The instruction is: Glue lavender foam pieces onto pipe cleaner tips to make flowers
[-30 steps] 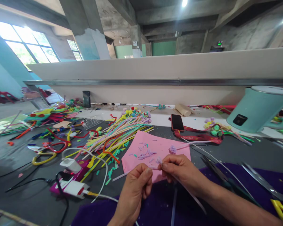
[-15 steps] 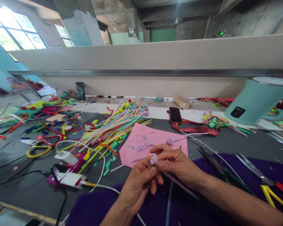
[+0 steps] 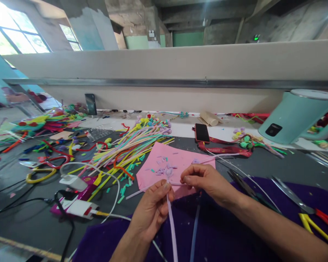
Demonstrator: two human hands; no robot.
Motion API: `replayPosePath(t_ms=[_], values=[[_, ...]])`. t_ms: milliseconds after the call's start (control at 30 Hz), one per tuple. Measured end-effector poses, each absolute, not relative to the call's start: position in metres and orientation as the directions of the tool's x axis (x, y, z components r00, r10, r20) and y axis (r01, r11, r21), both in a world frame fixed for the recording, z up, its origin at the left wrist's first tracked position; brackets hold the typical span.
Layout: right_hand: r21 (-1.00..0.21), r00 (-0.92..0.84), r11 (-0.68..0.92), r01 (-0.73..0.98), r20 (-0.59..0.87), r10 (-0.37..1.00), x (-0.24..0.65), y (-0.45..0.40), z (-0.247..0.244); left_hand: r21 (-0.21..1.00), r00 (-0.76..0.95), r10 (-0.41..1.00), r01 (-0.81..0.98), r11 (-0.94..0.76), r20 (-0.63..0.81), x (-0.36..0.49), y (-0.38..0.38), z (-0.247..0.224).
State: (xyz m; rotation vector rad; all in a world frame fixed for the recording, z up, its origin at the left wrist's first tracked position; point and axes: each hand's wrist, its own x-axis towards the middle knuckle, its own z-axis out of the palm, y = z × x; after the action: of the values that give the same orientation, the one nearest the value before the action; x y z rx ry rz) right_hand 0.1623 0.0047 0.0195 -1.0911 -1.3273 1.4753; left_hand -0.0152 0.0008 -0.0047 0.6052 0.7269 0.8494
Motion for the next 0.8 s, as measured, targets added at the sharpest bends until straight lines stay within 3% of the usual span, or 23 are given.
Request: replayPosePath(t_ms=[433,633,800], values=[[-0.999,-0.211,0.043,0.027,0.036,0.977,0.175,0.017,0.017,0.801,0.454,0.823,-0.319,0.507,-0.341,-0.011,-0.002,-0.009],[-0.988,-0.298,0.134,0.072,0.107,0.948,0.173,0.013,0.015,0.794,0.476,0.808,-0.31,0.523,-0.347,-0.012,-0.002,-0.011],[-0.928,-0.5,0.329,0.177,0.203,0.842,0.182,0.011,0.023,0.799,0.563,0.755,-0.253,0.545,-0.336,-0.011,-0.002,-0.014]])
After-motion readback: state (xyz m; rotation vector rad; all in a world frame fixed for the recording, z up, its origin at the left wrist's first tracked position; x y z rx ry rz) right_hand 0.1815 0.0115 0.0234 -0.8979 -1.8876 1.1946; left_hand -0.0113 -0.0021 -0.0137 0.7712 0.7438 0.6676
